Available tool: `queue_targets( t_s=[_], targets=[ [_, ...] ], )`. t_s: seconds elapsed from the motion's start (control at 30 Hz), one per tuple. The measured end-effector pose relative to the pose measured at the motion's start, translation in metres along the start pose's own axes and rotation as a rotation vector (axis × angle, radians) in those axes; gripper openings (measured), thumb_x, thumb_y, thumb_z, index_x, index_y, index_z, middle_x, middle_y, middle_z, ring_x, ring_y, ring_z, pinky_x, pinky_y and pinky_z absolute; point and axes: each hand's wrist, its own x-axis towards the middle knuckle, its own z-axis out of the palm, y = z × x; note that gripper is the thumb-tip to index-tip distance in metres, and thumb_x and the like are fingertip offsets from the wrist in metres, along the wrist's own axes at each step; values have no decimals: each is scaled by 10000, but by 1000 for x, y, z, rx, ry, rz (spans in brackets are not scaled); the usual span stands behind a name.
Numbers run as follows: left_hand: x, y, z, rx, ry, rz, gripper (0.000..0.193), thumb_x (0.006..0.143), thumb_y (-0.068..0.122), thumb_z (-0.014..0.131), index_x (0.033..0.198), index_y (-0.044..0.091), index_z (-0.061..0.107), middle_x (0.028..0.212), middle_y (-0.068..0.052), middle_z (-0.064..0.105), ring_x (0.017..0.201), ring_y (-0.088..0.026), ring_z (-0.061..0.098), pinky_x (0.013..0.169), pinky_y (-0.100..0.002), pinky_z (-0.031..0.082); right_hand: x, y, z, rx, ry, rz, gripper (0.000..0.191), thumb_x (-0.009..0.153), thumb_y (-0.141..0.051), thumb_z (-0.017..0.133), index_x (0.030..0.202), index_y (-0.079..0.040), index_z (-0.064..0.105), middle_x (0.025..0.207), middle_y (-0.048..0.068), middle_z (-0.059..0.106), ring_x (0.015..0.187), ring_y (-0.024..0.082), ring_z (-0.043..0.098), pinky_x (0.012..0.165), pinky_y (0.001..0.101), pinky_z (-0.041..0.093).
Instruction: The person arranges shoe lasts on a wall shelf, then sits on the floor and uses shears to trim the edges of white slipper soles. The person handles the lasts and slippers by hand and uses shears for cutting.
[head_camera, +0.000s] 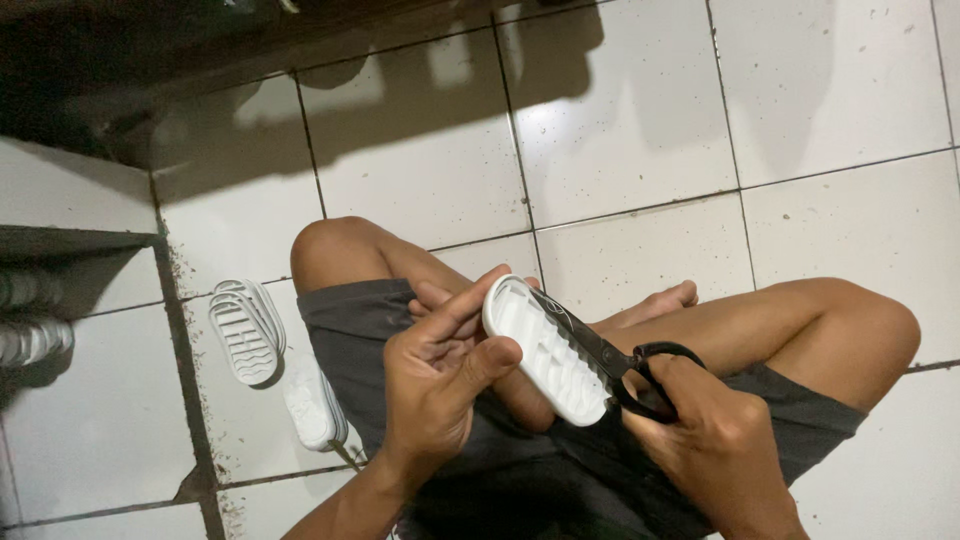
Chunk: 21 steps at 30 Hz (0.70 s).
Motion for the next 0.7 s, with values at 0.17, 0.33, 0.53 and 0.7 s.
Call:
queue_targets(
  t_s=[0.17,0.33,0.53,0.7],
  targets=[
    [-1,-1,-1,19,-11,-5,660,956,176,764,1465,-141,487,1374,-294,651,1292,-296,648,1142,-411,519,0,0,2,12,-18,21,288,708,-79,853,909,35,681,811,118,736,617,198,723,525,299,553],
    [-4,-4,-6,27,-40,-36,681,964,228,762,1471,-145,500,1293,-269,697,1224,-262,679,1108,-368,527,3,0,0,-2,-19,4,305,695,-87,855,920,25,682,813,131,730,670,224,743,553,309,568],
    [-3,-4,-11,-96,-60,-119,662,971,262,763,1412,-181,544,1234,-269,716,1139,-260,697,1015,-361,553,7,-1,-7,-22,-63,-16,296,689,-75,845,913,28,681,786,141,719,622,252,717,537,341,541],
    [-3,-5,-16,-122,-98,-169,644,995,321,738,1382,-171,587,1195,-208,713,1131,-219,683,1041,-329,537,11,4,-14,-50,-105,-23,281,678,-73,832,895,24,682,750,126,711,585,241,702,518,343,527]
  ],
)
